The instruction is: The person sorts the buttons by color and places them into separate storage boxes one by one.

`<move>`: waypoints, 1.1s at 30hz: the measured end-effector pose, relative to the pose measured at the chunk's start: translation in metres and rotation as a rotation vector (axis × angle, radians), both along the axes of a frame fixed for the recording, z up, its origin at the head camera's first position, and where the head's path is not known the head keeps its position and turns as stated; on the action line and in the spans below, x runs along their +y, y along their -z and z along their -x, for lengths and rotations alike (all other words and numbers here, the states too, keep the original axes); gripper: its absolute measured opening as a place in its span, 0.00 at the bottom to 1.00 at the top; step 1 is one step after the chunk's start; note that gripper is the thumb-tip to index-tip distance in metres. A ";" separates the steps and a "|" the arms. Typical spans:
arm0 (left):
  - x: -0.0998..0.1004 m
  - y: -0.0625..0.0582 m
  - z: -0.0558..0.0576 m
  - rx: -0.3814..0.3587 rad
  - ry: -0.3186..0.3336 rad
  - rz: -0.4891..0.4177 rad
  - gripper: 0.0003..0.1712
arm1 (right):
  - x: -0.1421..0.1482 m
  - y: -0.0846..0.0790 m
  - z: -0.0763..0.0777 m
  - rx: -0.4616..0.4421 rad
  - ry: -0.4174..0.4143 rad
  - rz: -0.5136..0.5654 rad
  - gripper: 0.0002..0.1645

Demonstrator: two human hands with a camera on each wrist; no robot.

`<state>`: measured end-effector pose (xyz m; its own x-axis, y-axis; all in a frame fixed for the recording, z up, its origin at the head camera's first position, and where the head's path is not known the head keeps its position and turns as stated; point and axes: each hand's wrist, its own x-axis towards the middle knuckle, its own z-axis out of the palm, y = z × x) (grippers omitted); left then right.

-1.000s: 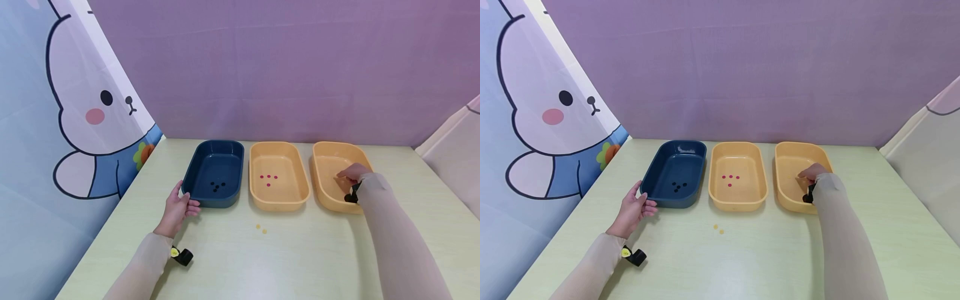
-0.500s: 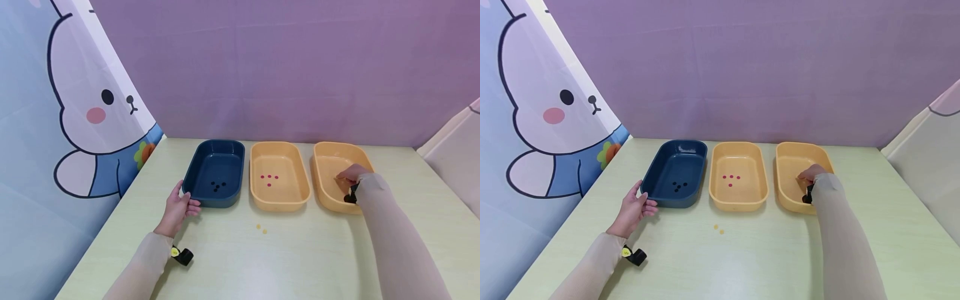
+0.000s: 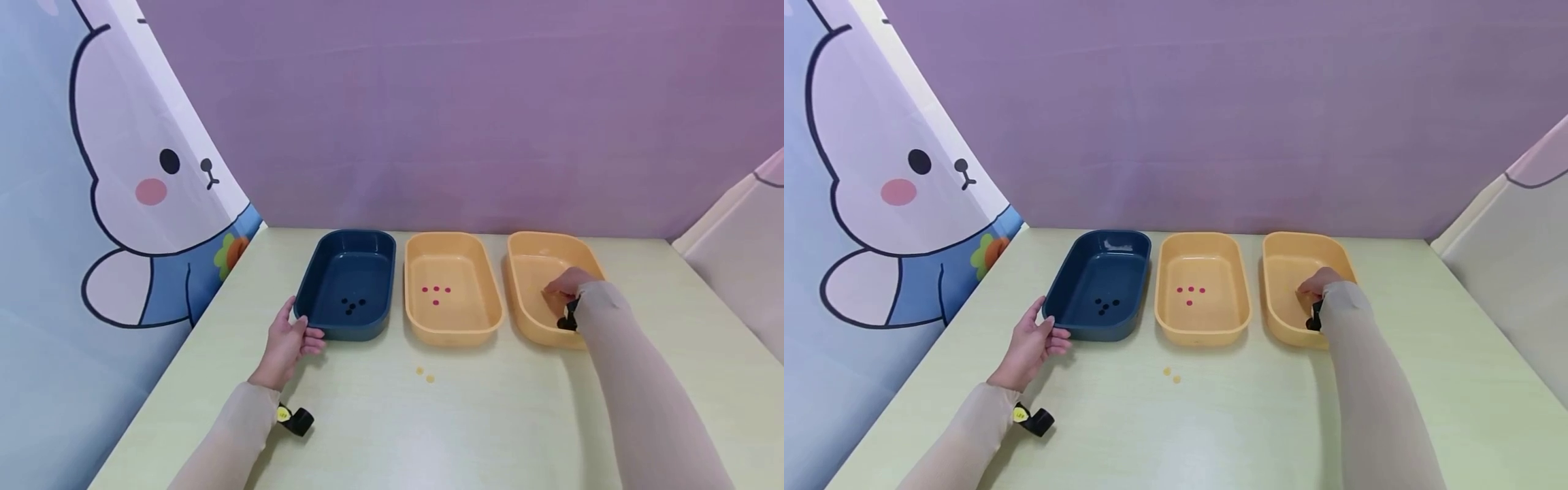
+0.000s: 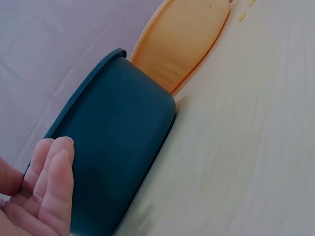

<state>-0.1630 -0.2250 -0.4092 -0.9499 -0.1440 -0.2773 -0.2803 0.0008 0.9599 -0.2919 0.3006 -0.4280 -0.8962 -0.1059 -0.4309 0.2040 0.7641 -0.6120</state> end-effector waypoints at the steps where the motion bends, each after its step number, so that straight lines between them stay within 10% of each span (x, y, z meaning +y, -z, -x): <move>1: 0.000 0.000 -0.001 0.003 0.003 -0.002 0.34 | 0.000 0.000 0.001 0.003 0.008 -0.002 0.23; 15: -0.004 -0.001 0.000 0.001 0.003 -0.027 0.35 | -0.025 -0.057 -0.014 0.082 0.019 0.121 0.14; 33: -0.004 0.000 0.000 -0.015 0.032 0.017 0.35 | -0.097 -0.105 -0.065 0.343 -0.290 -0.073 0.12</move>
